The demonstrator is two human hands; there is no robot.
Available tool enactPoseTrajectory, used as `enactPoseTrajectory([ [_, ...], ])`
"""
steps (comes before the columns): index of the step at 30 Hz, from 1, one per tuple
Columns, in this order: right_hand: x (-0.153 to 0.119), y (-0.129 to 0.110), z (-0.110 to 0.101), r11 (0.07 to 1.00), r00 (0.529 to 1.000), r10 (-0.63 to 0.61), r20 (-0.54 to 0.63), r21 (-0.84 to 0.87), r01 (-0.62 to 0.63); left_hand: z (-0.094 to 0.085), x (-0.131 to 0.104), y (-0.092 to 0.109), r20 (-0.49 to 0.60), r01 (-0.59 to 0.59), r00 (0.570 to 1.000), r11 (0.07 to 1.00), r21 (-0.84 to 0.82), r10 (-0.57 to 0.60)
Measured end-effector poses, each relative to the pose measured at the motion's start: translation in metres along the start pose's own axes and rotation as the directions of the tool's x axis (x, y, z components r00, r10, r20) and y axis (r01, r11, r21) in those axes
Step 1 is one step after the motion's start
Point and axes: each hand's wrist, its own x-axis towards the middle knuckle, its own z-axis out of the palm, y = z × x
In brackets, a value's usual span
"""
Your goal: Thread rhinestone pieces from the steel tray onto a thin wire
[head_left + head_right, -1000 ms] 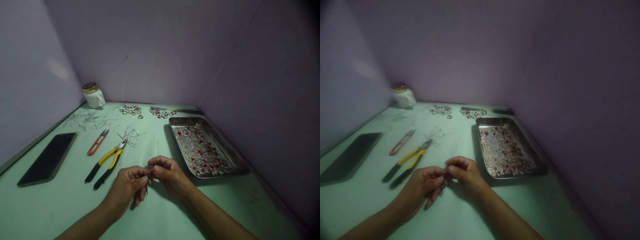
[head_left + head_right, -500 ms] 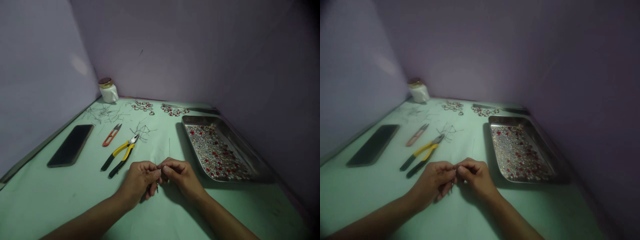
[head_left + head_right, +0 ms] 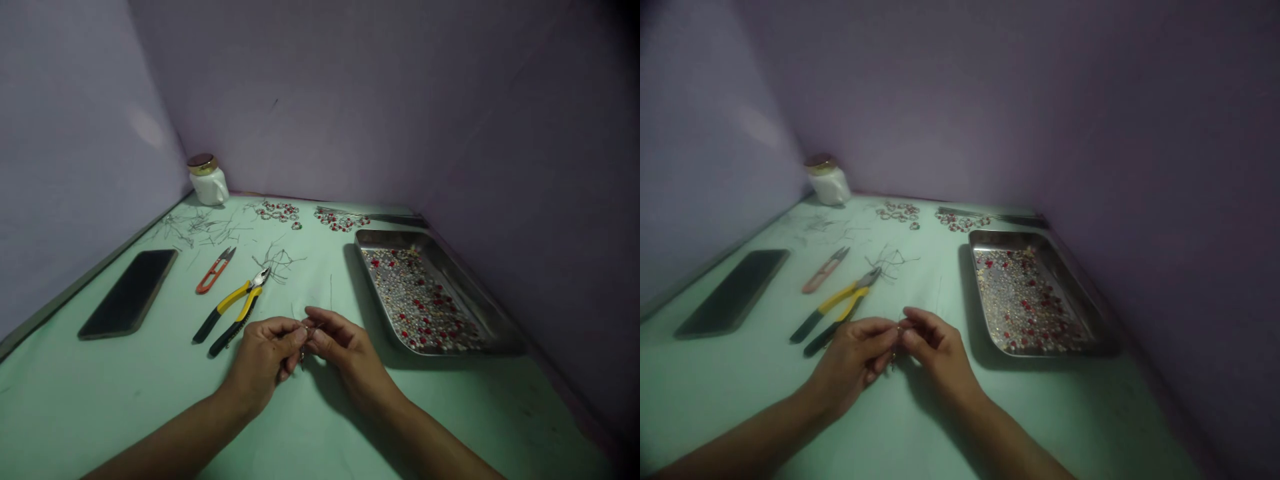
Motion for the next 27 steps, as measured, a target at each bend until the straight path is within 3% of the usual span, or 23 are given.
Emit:
enactPoseTrajectory([
  [8, -0.002, 0.004, 0.006, 1.0, 1.0, 0.012, 0.014, -0.028, -0.012, 0.007, -0.003, 0.007, -0.06, -0.135, 0.987, 0.967, 0.215, 0.151],
  [16, -0.001, -0.003, 0.01, 0.997, 0.997, 0.073, -0.034, 0.015, -0.072, 0.002, 0.003, 0.008, -0.118, -0.096, 0.985, 0.974, 0.206, 0.122],
  [21, -0.002, -0.005, 0.01, 0.997, 0.997, 0.075, -0.009, -0.013, -0.076, -0.003, 0.006, 0.007, -0.087, -0.106, 0.987, 0.961, 0.257, 0.132],
  [27, -0.002, -0.003, 0.009, 0.994, 0.998, 0.063, -0.003, 0.087, -0.063, -0.002, 0.003, 0.009, -0.076, -0.138, 0.982, 0.93, 0.341, 0.174],
])
